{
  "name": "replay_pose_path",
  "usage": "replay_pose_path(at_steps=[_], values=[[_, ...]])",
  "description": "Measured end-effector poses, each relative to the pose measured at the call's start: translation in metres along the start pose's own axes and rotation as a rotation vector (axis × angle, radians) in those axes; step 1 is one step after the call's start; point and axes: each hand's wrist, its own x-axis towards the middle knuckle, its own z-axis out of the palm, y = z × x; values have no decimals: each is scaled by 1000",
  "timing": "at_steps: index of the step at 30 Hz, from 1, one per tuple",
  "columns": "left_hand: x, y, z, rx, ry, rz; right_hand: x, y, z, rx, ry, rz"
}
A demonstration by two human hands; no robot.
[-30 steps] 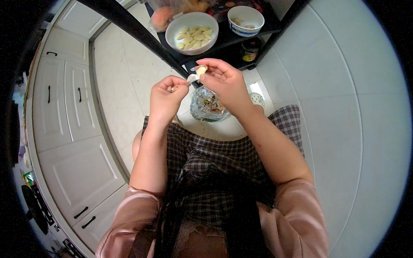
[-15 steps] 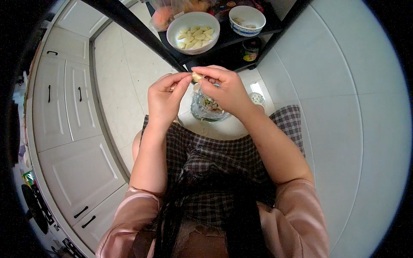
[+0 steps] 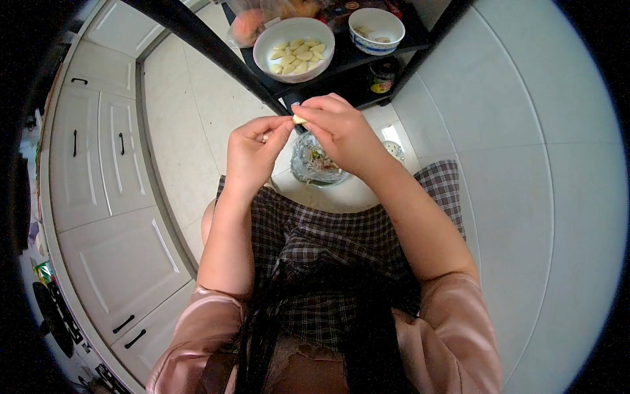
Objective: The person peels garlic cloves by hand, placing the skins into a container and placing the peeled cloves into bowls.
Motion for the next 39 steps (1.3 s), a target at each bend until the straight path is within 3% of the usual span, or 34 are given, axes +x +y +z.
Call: replay_pose_path(at_steps=[7, 10, 12, 13, 15, 20, 27, 39], values=[[-2, 1, -1, 45, 34, -129, -2, 1, 6, -73, -1, -128], [1, 0, 0, -62, 55, -157, -3, -1, 9, 63, 48, -19], [1, 1, 0, -114, 53, -161, -3, -6, 7, 254, -12, 247], [1, 4, 0, -143, 38, -208, -4, -6, 8, 254, -12, 246], [1, 5, 0, -172, 21, -256, -8, -4, 9, 579, -42, 503], [3, 5, 1, -448, 30, -404, -7, -1, 12, 824, -4, 578], [4, 3, 2, -520, 31, -434, -4, -3, 11, 1314, 122, 621], [2, 6, 1, -376, -44, -363, -2, -2, 12, 1399, 218, 733]])
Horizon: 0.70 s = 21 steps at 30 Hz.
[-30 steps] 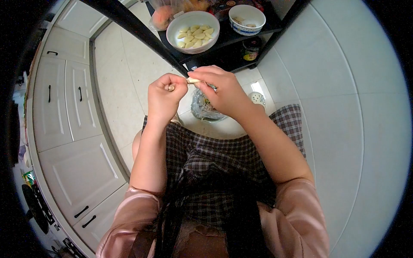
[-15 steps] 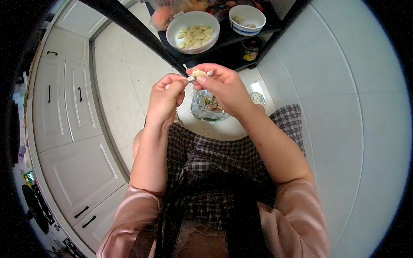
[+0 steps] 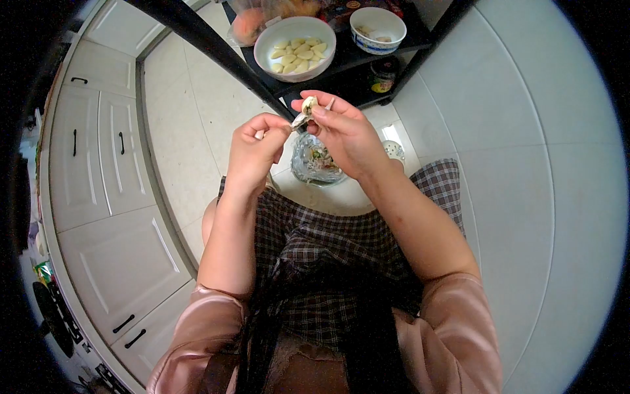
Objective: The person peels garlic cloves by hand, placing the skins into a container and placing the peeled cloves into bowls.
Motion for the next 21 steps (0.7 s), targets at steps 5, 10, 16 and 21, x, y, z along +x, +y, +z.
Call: replay_pose_path(at_steps=[5, 10, 16, 21], values=[[4, 7, -7, -135, 74, -60, 4, 2, -13, -546, 94, -37], [6, 5, -6, -230, -11, -125, 5, 13, -32, -1060, 121, -81], [4, 1, 6, -162, -25, -111, -2, 6, 0, -1016, 6, -259], [4, -6, 7, -45, -93, -105, 0, 15, -4, -1032, -208, -496]])
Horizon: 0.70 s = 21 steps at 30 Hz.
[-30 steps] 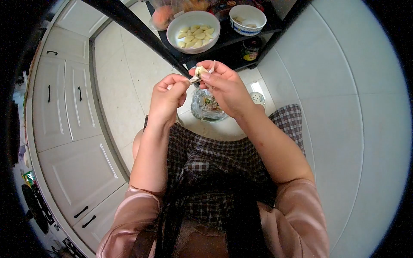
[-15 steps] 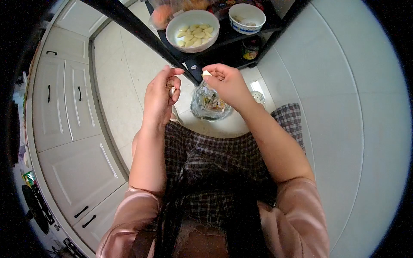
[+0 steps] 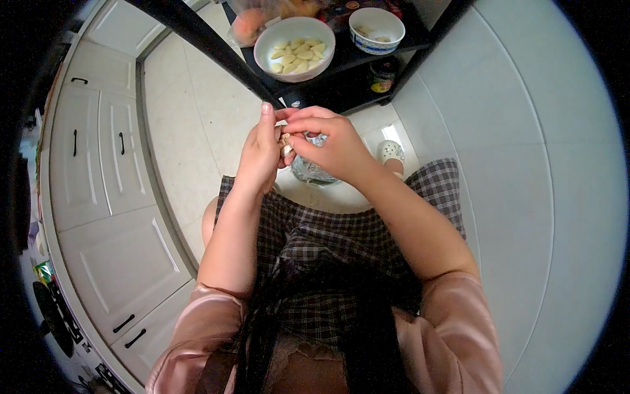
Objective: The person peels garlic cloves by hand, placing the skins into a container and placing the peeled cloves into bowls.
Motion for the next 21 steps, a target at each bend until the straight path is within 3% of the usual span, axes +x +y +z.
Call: replay_pose_path(at_steps=[4, 7, 11, 12, 15, 21], values=[[2, 0, 0, -107, -53, -12, 2, -4, -3, -65, 45, -32], [3, 0, -1, -197, -7, -64, 3, -6, -6, 370, 143, 241], [1, 0, -1, -145, 122, 74, 6, -15, -16, 458, 195, 322], [-1, 1, 1, -50, 210, 166, 5, -16, -16, 457, 197, 322], [-6, 3, 3, 30, 162, 277, 4, -19, -15, 495, 188, 268], [-6, 3, 3, 23, 133, 261, 1, -15, -17, 266, 115, 143]])
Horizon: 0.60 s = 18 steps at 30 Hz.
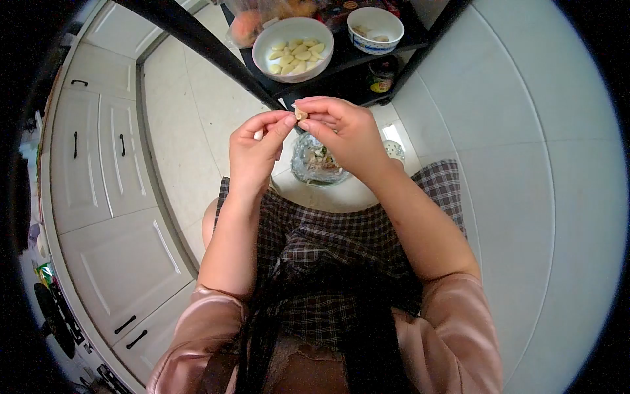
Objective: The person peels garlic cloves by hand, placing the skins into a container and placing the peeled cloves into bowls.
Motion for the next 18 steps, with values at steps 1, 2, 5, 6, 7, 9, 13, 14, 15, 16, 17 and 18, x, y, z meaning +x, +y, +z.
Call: replay_pose_path(at_steps=[1, 2, 5, 6, 7, 9, 13, 14, 15, 16, 17, 18], values=[[0, 1, -1, 0, 0, 0, 0, 3, -1, -50, 3, -32], [0, 2, -2, 10, -12, -30, 0, 4, -1, -100, 7, -64], [0, 1, -2, 31, -22, -51, 0, 2, -1, -256, 20, -137], [0, 0, -2, 42, -21, -43, 1, 1, -1, -255, 20, -137], [0, 1, -2, 42, -21, -43, 1, 0, -1, -340, 30, -178], [-1, 2, -2, 4, -33, -76, 1, 0, 0, -424, 40, -218], [0, 0, -4, 63, -65, -118, 3, 0, 1, -509, 97, -327], [0, 0, -4, 42, -57, -125, 3, 0, 1, -524, 101, -342], [0, 0, -3, 19, -48, -131, 2, -1, 1, -525, 102, -342], [0, 1, -3, 20, -48, -131, 1, -2, 1, -538, 99, -345], [-1, 1, -3, 21, -45, -133, 1, -3, 1, -551, 97, -348], [-1, 2, -3, 23, -43, -136, 1, -4, 1, -551, 97, -348]])
